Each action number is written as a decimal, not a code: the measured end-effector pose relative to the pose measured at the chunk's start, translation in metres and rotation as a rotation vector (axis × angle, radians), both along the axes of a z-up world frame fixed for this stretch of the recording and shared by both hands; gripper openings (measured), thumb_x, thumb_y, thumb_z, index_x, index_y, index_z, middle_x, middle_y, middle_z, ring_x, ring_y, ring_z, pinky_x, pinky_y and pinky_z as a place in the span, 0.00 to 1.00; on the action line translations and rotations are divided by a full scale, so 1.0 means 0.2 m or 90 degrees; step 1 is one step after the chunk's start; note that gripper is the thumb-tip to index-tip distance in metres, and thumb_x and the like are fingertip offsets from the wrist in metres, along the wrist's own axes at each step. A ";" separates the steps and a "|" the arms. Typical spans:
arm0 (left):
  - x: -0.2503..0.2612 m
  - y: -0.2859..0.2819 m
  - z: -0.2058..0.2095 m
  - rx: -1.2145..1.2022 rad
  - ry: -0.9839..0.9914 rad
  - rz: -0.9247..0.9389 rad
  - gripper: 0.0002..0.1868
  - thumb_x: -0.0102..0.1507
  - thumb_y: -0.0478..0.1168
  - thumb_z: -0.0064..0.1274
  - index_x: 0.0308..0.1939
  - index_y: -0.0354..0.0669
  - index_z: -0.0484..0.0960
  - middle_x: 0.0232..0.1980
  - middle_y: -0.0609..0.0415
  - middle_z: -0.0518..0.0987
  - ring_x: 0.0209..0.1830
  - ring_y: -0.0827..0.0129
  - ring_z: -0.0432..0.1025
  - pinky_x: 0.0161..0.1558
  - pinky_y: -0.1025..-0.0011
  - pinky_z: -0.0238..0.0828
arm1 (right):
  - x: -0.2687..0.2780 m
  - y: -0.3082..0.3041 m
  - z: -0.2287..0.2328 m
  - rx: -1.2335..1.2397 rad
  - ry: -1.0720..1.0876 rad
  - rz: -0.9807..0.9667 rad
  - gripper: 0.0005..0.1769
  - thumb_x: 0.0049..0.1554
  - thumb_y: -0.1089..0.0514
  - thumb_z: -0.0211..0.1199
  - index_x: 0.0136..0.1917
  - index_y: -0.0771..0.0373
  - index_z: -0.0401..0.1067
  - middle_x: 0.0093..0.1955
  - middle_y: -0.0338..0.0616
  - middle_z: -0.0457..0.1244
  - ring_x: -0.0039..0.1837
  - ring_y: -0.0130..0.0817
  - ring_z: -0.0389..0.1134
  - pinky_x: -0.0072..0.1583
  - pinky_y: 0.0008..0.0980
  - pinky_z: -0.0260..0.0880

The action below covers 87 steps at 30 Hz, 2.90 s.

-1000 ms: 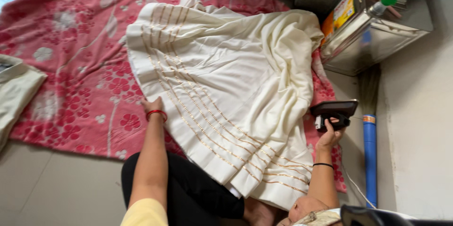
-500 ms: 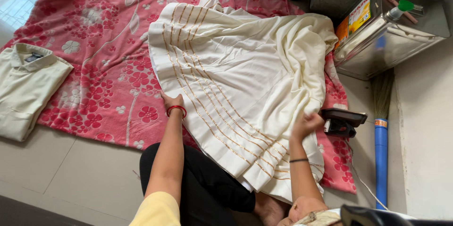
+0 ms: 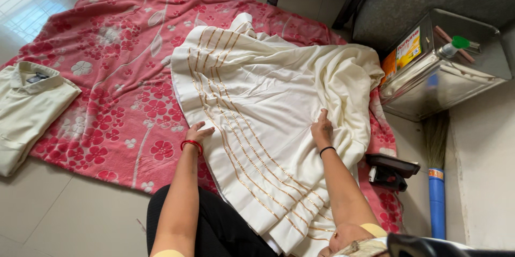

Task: The person irons a white cloth with gold stripes laid out on a pink floral blanket on the floor. They use a black electric iron to smooth the fabric, periodically lifting and repositioning the cloth to access different sections.

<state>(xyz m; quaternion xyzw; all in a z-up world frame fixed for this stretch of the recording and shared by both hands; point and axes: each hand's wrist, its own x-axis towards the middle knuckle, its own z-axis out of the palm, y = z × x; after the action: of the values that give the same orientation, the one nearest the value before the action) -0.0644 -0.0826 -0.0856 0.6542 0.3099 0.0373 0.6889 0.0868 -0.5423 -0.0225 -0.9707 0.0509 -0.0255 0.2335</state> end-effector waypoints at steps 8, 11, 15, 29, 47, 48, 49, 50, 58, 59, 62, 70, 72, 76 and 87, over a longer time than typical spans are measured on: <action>-0.27 -0.22 0.17 -0.009 0.134 -0.169 0.46 0.50 0.45 0.68 0.73 0.41 0.72 0.59 0.30 0.82 0.43 0.46 0.78 0.40 0.57 0.70 | -0.05 -0.37 0.19 -0.386 -0.015 0.121 0.15 0.62 0.60 0.56 0.61 0.61 0.75 0.62 0.61 0.66 0.63 0.57 0.69 0.61 0.45 0.72; -0.41 -0.50 0.18 0.056 0.039 -0.335 0.46 0.53 0.47 0.72 0.71 0.38 0.68 0.65 0.43 0.76 0.53 0.61 0.77 0.43 0.64 0.81 | -0.05 -0.48 0.31 -0.583 0.035 0.052 0.18 0.64 0.57 0.54 0.62 0.64 0.76 0.68 0.58 0.64 0.66 0.56 0.67 0.60 0.44 0.72; -0.65 -0.94 0.23 -0.183 0.175 -0.401 0.51 0.50 0.42 0.70 0.74 0.50 0.61 0.62 0.40 0.77 0.43 0.51 0.76 0.34 0.56 0.78 | -0.11 -0.61 0.42 -0.594 0.190 -0.001 0.22 0.62 0.56 0.57 0.66 0.65 0.75 0.70 0.56 0.64 0.68 0.55 0.65 0.59 0.43 0.70; -0.42 -0.55 0.27 0.459 0.254 -0.197 0.53 0.58 0.69 0.57 0.78 0.46 0.56 0.68 0.34 0.71 0.69 0.40 0.65 0.66 0.50 0.63 | -1.30 0.38 0.38 -0.132 0.094 0.663 0.48 0.49 0.22 0.68 0.69 0.56 0.67 0.66 0.55 0.59 0.64 0.55 0.61 0.61 0.50 0.64; 0.55 -0.17 0.14 -0.093 0.031 0.054 0.42 0.50 0.59 0.70 0.57 0.29 0.83 0.61 0.43 0.83 0.58 0.60 0.77 0.61 0.64 0.70 | -1.57 0.35 0.30 -0.303 0.110 0.675 0.28 0.58 0.63 0.54 0.71 0.70 0.61 0.54 0.58 0.66 0.44 0.46 0.72 0.45 0.40 0.71; 0.60 -0.13 0.15 -0.144 -0.099 0.049 0.39 0.51 0.55 0.72 0.56 0.28 0.82 0.57 0.43 0.83 0.55 0.60 0.78 0.59 0.64 0.72 | -1.55 0.32 0.31 -0.262 0.083 0.684 0.27 0.56 0.63 0.55 0.69 0.69 0.63 0.53 0.56 0.67 0.44 0.47 0.72 0.46 0.42 0.70; 0.64 -0.09 0.17 -0.196 -0.227 0.044 0.36 0.51 0.50 0.74 0.54 0.27 0.82 0.54 0.44 0.84 0.51 0.60 0.79 0.57 0.65 0.75 | -1.53 0.28 0.33 -0.221 0.059 0.693 0.26 0.54 0.63 0.56 0.67 0.67 0.65 0.52 0.55 0.68 0.44 0.48 0.72 0.47 0.43 0.70; 0.66 -0.05 0.17 -0.247 -0.356 0.039 0.34 0.52 0.46 0.75 0.53 0.26 0.81 0.51 0.44 0.85 0.48 0.61 0.80 0.56 0.65 0.77 | -1.52 0.25 0.35 -0.180 0.034 0.702 0.25 0.53 0.63 0.57 0.65 0.66 0.67 0.51 0.53 0.68 0.43 0.48 0.72 0.48 0.45 0.69; 0.32 0.17 0.05 -0.175 -0.041 0.092 0.18 0.60 0.37 0.64 0.52 0.39 0.81 0.43 0.52 0.83 0.36 0.70 0.78 0.34 0.70 0.77 | -1.44 0.16 0.47 -0.266 0.221 0.857 0.14 0.58 0.60 0.59 0.58 0.61 0.70 0.45 0.51 0.69 0.46 0.51 0.71 0.49 0.49 0.68; 0.32 0.17 0.03 -0.260 -0.093 0.051 0.19 0.60 0.37 0.63 0.54 0.39 0.81 0.44 0.52 0.83 0.36 0.69 0.78 0.34 0.69 0.77 | -1.45 0.17 0.49 -0.304 0.290 0.868 0.11 0.59 0.59 0.59 0.56 0.60 0.70 0.45 0.50 0.69 0.48 0.51 0.72 0.49 0.48 0.69; 0.34 0.08 0.01 -0.239 -0.202 -0.012 0.27 0.54 0.31 0.64 0.56 0.39 0.75 0.43 0.49 0.82 0.35 0.66 0.78 0.34 0.67 0.76 | -1.43 0.24 0.58 -0.284 0.284 0.865 0.09 0.58 0.55 0.62 0.52 0.58 0.71 0.42 0.50 0.70 0.49 0.51 0.72 0.49 0.49 0.69; 0.22 -0.19 -0.09 -0.019 -0.055 0.112 0.21 0.58 0.46 0.63 0.49 0.35 0.81 0.41 0.54 0.82 0.37 0.72 0.73 0.40 0.69 0.71 | -0.86 0.42 0.68 -0.074 0.367 0.817 0.41 0.51 0.30 0.72 0.65 0.60 0.71 0.56 0.52 0.70 0.57 0.46 0.72 0.58 0.38 0.71; 0.24 -0.13 -0.10 -0.052 0.002 0.076 0.24 0.63 0.56 0.61 0.46 0.35 0.85 0.40 0.55 0.81 0.37 0.73 0.70 0.40 0.71 0.67 | -0.63 0.57 0.64 -0.075 0.131 0.680 0.32 0.54 0.34 0.66 0.66 0.50 0.72 0.50 0.46 0.72 0.49 0.42 0.75 0.51 0.39 0.75; 0.35 -0.02 -0.09 0.017 0.019 0.017 0.31 0.65 0.63 0.57 0.44 0.33 0.82 0.36 0.52 0.77 0.34 0.67 0.69 0.37 0.66 0.65 | -0.03 0.93 0.60 -0.023 0.048 0.510 0.21 0.56 0.37 0.65 0.55 0.48 0.81 0.39 0.40 0.72 0.41 0.37 0.74 0.44 0.38 0.73; 0.47 0.10 0.18 0.146 0.153 -0.249 0.30 0.55 0.51 0.68 0.50 0.28 0.80 0.39 0.45 0.84 0.38 0.64 0.81 0.38 0.65 0.79 | 1.28 1.93 0.26 0.121 0.099 0.306 0.44 0.46 0.40 0.79 0.67 0.58 0.63 0.36 0.45 0.69 0.36 0.34 0.73 0.40 0.35 0.73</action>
<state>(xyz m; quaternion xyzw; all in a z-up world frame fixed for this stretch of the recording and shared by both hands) 0.0288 -0.0622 -0.0501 0.7751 0.2513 -0.1399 0.5626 0.3431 -0.1571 0.0293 -0.9278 -0.1613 0.1102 0.3180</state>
